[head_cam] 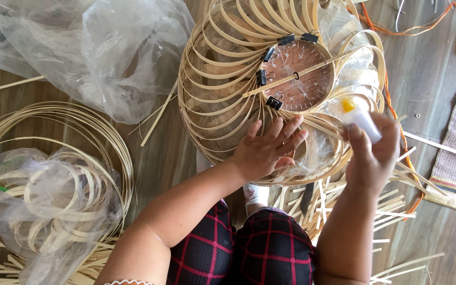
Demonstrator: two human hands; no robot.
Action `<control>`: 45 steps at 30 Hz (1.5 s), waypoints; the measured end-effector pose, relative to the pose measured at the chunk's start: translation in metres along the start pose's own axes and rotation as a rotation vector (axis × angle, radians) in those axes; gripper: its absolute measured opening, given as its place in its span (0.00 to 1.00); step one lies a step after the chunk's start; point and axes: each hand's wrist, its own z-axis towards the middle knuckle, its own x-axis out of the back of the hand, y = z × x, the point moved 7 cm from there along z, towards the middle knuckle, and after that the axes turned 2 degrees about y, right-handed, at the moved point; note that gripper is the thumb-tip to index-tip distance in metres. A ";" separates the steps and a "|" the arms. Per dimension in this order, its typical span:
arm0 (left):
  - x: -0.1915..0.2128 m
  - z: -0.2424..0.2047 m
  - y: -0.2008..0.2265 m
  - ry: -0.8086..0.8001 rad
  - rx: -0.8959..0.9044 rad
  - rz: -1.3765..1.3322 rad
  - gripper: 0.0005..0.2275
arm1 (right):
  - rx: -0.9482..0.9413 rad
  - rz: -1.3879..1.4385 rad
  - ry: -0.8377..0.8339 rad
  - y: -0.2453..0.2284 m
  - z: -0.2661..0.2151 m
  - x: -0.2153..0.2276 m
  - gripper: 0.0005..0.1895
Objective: The person assembles a spherical bamboo structure by applying adhesive to wood strips and securing them to a circular base using binder clips. They weave additional bamboo strips through the frame and use a metal tool to adjust and tighten the weave.
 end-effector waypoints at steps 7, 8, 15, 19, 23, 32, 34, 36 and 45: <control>-0.003 -0.002 0.001 0.000 0.000 0.035 0.32 | -0.050 -0.003 -0.326 0.001 0.060 -0.081 0.22; -0.003 -0.003 0.001 0.001 0.001 0.047 0.32 | 0.108 -0.170 -0.301 -0.003 0.067 -0.092 0.24; 0.003 0.005 -0.001 0.038 0.008 0.090 0.32 | 0.491 -0.700 -0.102 -0.010 0.084 -0.144 0.31; 0.004 0.001 0.000 0.070 -0.008 0.129 0.30 | 0.633 -0.830 -0.145 -0.010 0.068 -0.147 0.30; 0.002 0.004 -0.001 0.030 0.004 0.059 0.30 | 0.595 -0.862 -0.135 -0.010 0.068 -0.143 0.29; 0.010 0.004 -0.002 0.086 0.013 0.067 0.31 | 0.417 -0.758 -0.207 -0.007 0.101 -0.089 0.27; 0.007 0.002 -0.001 0.046 0.004 0.026 0.31 | 0.563 -0.826 -0.135 -0.008 0.110 -0.089 0.27; 0.007 0.004 -0.002 0.041 -0.005 0.021 0.32 | 0.558 -0.809 -0.173 0.000 0.122 -0.099 0.25; 0.007 0.004 0.000 0.044 -0.003 0.073 0.30 | 0.574 -0.732 -0.263 -0.002 0.136 -0.114 0.16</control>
